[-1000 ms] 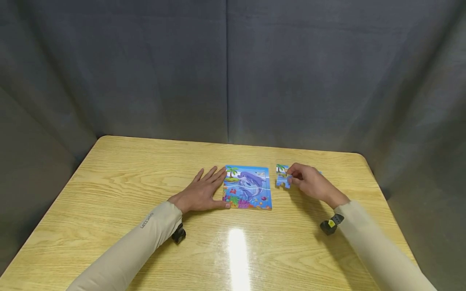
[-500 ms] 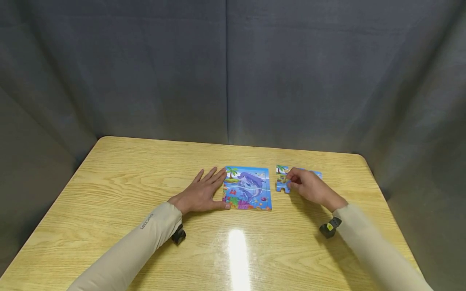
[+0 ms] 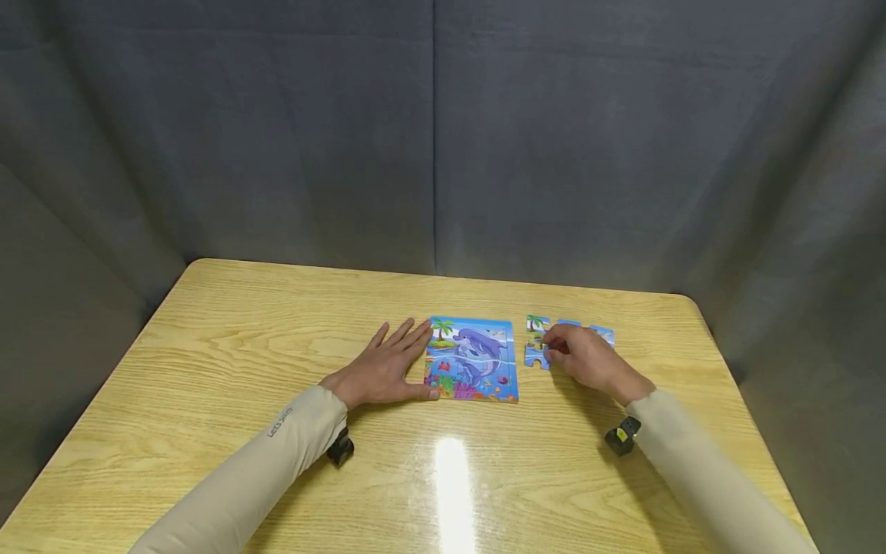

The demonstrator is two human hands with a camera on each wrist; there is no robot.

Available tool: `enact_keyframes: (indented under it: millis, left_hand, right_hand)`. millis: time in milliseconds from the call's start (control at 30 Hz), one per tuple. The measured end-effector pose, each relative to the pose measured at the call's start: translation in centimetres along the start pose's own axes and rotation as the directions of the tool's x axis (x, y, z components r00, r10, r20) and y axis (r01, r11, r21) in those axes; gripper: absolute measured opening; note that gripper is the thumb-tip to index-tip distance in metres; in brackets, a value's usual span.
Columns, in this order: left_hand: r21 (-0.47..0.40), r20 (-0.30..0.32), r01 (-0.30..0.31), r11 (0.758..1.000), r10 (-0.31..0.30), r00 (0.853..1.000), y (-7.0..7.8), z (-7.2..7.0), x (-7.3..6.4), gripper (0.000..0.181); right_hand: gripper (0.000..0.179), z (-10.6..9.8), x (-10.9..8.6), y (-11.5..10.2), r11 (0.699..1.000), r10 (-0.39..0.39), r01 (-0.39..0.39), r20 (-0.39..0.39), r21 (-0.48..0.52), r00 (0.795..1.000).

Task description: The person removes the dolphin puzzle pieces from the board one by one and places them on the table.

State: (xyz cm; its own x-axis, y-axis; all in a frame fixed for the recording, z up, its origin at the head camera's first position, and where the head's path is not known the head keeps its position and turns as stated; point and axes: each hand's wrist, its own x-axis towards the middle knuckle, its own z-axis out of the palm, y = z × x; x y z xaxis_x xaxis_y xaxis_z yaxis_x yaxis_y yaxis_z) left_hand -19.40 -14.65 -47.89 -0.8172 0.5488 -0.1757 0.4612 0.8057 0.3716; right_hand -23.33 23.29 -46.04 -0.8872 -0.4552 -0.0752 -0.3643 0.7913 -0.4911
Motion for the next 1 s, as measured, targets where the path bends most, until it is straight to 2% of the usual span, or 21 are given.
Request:
enact_keyframes:
  millis: [133, 300, 567, 1000]
  left_hand:
    - [-0.003, -0.005, -0.002, 1.000, 0.002, 1.000, 0.0, 0.0, 0.1, 0.107]
    - [-0.005, -0.005, -0.009, 1.000, 0.009, 1.000, -0.1, 0.1, 0.1, 0.107]
    - [-0.009, -0.007, -0.012, 1.000, 0.011, 1.000, -0.1, 0.3, 0.0, 0.107]
    - [0.000, -0.001, -0.006, 1.000, 0.006, 1.000, -0.2, 0.2, 0.2, 0.108]
  right_hand:
    - [0.012, -0.1, 0.1, 0.0, 1.000, 0.015, -0.015, -0.003, -0.027, 1.000]
    - [0.012, -0.3, 0.3, 0.1, 0.999, 0.026, -0.026, 0.004, 0.024, 1.000]
    - [0.015, 0.2, 0.7, -1.5, 0.995, -0.020, 0.018, 0.021, 0.096, 1.000]
    - [0.016, 0.9, 2.2, -4.6, 0.992, -0.103, 0.098, 0.056, 0.082, 0.993]
